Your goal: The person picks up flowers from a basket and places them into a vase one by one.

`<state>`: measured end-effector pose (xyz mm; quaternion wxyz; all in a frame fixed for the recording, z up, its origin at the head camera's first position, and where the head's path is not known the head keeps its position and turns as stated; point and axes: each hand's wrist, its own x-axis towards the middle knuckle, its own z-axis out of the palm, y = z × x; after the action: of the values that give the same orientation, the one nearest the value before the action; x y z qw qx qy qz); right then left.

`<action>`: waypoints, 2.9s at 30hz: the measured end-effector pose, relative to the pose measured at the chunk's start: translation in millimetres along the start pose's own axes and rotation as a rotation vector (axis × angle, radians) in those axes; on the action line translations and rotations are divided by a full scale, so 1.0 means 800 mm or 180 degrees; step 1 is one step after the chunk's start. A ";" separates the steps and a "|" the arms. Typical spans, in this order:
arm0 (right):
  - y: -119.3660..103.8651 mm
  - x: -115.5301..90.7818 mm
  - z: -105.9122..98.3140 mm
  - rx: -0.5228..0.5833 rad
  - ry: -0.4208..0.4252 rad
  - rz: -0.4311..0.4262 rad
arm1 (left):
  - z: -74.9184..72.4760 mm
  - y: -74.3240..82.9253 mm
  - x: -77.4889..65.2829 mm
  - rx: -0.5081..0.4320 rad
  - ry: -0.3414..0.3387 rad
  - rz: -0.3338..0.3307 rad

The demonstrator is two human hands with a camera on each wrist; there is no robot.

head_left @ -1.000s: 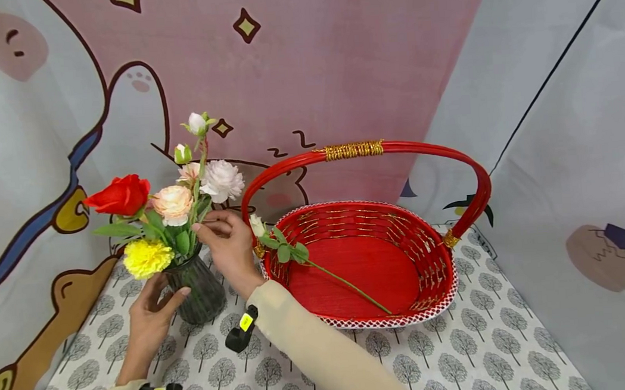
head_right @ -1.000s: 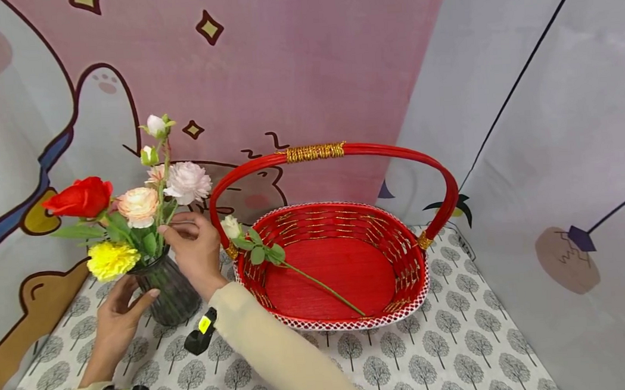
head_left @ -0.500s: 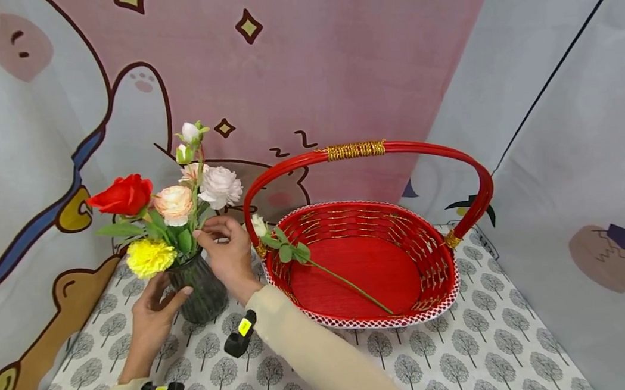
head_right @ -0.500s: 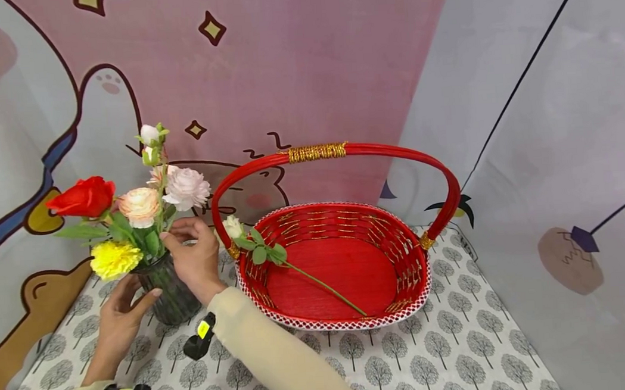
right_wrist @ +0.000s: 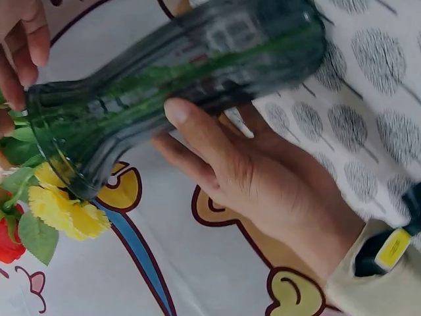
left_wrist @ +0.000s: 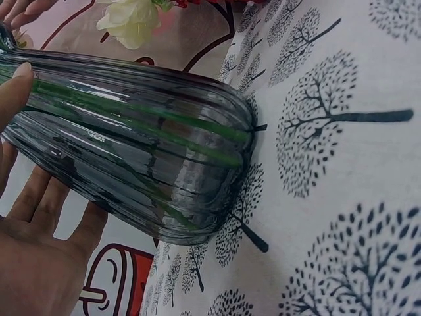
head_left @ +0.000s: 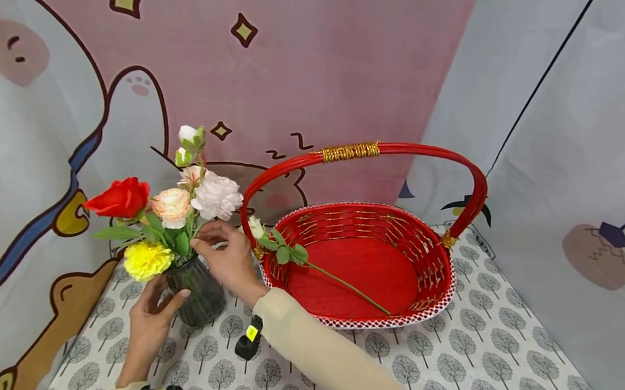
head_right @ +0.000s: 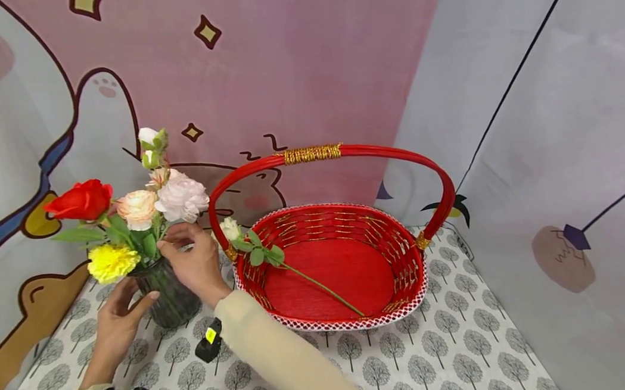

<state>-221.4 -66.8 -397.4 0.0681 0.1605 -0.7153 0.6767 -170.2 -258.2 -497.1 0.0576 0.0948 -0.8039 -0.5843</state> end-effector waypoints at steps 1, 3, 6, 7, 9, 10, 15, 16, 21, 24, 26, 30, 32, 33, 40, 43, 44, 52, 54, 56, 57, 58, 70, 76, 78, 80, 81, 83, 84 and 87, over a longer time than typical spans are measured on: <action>-0.001 0.000 -0.004 -0.0057 -0.0066 -0.0032 | 0.000 0.000 0.000 0.0014 0.0000 0.0013; -0.004 -0.001 -0.013 -0.0170 -0.0198 -0.0073 | -0.001 0.000 0.000 0.0031 -0.0004 0.0032; -0.008 -0.004 -0.030 -0.0284 -0.0380 -0.0074 | -0.001 0.000 0.001 0.0102 -0.0002 0.0058; -0.009 -0.005 -0.036 -0.0315 -0.0436 -0.0058 | -0.001 0.000 0.002 0.0105 0.0000 0.0067; -0.010 -0.008 -0.049 -0.0405 -0.0533 -0.0059 | -0.001 -0.001 0.002 0.0106 -0.0005 0.0068; -0.010 -0.009 -0.056 -0.0447 -0.0575 -0.0082 | -0.001 -0.001 0.002 0.0097 0.0000 0.0065; -0.013 -0.009 -0.092 -0.0595 -0.0755 -0.0189 | -0.001 -0.002 0.003 0.0056 -0.0007 0.0032; -0.013 -0.008 -0.099 -0.0623 -0.0786 -0.0192 | -0.001 -0.003 0.003 0.0048 -0.0015 0.0025; -0.012 -0.007 -0.131 -0.0745 -0.0889 -0.0152 | 0.000 -0.004 0.003 0.0031 -0.0052 0.0022; -0.009 -0.006 -0.147 -0.0836 -0.0900 -0.0142 | 0.000 -0.004 0.003 0.0052 -0.0061 0.0030; -0.005 -0.005 -0.155 -0.0953 -0.0887 -0.0131 | -0.002 -0.003 0.002 0.0059 -0.0037 0.0055; 0.005 -0.001 -0.170 -0.1198 -0.0867 -0.0058 | -0.005 -0.002 0.001 0.0045 0.0000 0.0063; 0.013 0.001 -0.178 -0.1301 -0.0870 -0.0016 | -0.006 -0.002 0.001 0.0045 -0.0004 0.0060; 0.017 0.002 -0.182 -0.1321 -0.0886 0.0006 | -0.005 -0.002 0.000 0.0048 -0.0008 0.0054; 0.042 0.008 -0.209 -0.1567 -0.1192 0.0221 | -0.001 -0.003 0.001 0.0067 0.0039 0.0064; 0.049 0.010 -0.218 -0.1803 -0.1380 0.0297 | 0.000 -0.002 0.002 0.0048 0.0034 0.0056; 0.050 0.011 -0.220 -0.1907 -0.1449 0.0309 | 0.000 -0.001 0.002 0.0048 0.0028 0.0049; 0.065 0.020 -0.224 -0.2448 -0.1853 0.0431 | -0.002 -0.006 0.004 0.0089 0.0068 0.0045; 0.070 0.023 -0.225 -0.2547 -0.1860 0.0459 | -0.002 -0.006 0.004 0.0092 0.0078 0.0050; 0.076 0.026 -0.225 -0.2666 -0.1845 0.0482 | -0.002 -0.005 0.004 0.0080 0.0078 0.0052; 0.078 0.028 -0.225 -0.2742 -0.1838 0.0488 | -0.002 -0.005 0.004 0.0060 0.0077 0.0055; 0.081 0.028 -0.225 -0.2817 -0.1832 0.0499 | -0.002 -0.004 0.004 0.0056 0.0075 0.0059; 0.097 0.027 -0.236 -0.2719 -0.1907 0.0614 | -0.002 -0.003 0.002 0.0019 0.0027 0.0027; 0.090 0.027 -0.241 -0.2788 -0.1828 0.0547 | -0.002 -0.005 0.003 -0.0006 0.0030 0.0030; 0.087 0.027 -0.245 -0.2747 -0.1809 0.0540 | -0.003 -0.006 0.004 -0.0017 0.0014 0.0017; 0.085 0.026 -0.249 -0.2702 -0.1781 0.0519 | -0.003 -0.006 0.004 -0.0034 0.0001 0.0001; 0.084 0.026 -0.252 -0.2679 -0.1760 0.0483 | -0.004 -0.007 0.003 -0.0034 -0.0003 -0.0008; 0.082 0.025 -0.256 -0.2609 -0.1703 0.0458 | -0.004 -0.007 0.003 -0.0034 -0.0005 -0.0016; 0.081 0.025 -0.258 -0.2585 -0.1661 0.0458 | -0.004 -0.007 0.003 -0.0028 -0.0005 -0.0013; 0.076 0.025 -0.265 -0.2524 -0.1525 0.0493 | -0.004 -0.007 0.002 -0.0018 -0.0007 -0.0004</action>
<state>-285.0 142.1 -433.2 -0.0937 0.2199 -0.9241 0.2982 -171.1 -262.9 -501.2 0.0566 0.0944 -0.8023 -0.5867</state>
